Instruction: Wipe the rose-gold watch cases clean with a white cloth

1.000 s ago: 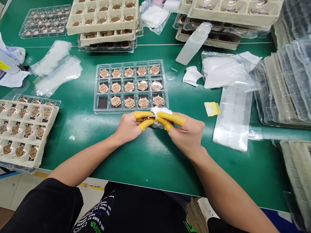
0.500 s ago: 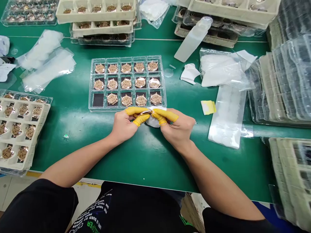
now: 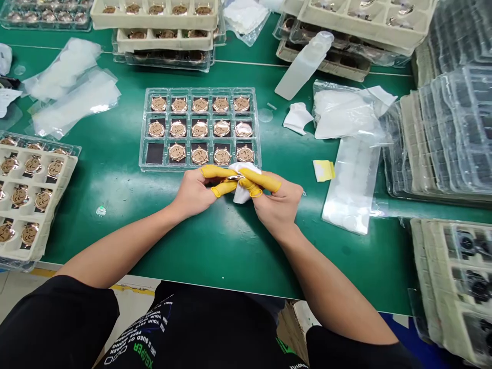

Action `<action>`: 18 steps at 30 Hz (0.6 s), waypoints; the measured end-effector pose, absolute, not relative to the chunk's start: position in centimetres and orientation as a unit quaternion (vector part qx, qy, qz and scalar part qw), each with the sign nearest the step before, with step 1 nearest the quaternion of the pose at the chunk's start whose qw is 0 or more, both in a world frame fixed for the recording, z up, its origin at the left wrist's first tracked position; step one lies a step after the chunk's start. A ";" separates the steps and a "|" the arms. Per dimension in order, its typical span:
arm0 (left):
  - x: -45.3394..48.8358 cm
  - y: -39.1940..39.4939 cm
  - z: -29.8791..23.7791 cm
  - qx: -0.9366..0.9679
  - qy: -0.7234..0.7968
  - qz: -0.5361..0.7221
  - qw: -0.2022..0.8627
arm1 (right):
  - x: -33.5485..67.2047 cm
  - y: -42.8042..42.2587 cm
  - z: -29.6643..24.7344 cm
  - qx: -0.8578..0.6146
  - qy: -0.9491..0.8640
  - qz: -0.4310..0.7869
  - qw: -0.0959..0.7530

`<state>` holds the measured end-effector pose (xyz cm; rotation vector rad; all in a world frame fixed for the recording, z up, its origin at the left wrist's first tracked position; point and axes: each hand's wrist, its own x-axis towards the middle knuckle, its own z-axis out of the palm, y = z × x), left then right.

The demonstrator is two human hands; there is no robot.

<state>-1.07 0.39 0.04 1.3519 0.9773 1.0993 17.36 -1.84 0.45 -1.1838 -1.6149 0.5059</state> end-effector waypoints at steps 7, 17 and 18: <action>-1.4 -0.2 0.3 0.645 0.474 0.404 0.442 | 18.8 -0.2 -0.2 -0.517 -0.753 0.073 0.401; -0.9 0.2 -0.4 0.547 0.415 0.503 0.525 | 18.1 -1.1 0.2 -0.442 -0.725 0.152 0.506; -1.0 0.1 -0.3 0.583 0.424 0.487 0.493 | 17.8 -1.3 0.1 -0.423 -0.751 0.115 0.495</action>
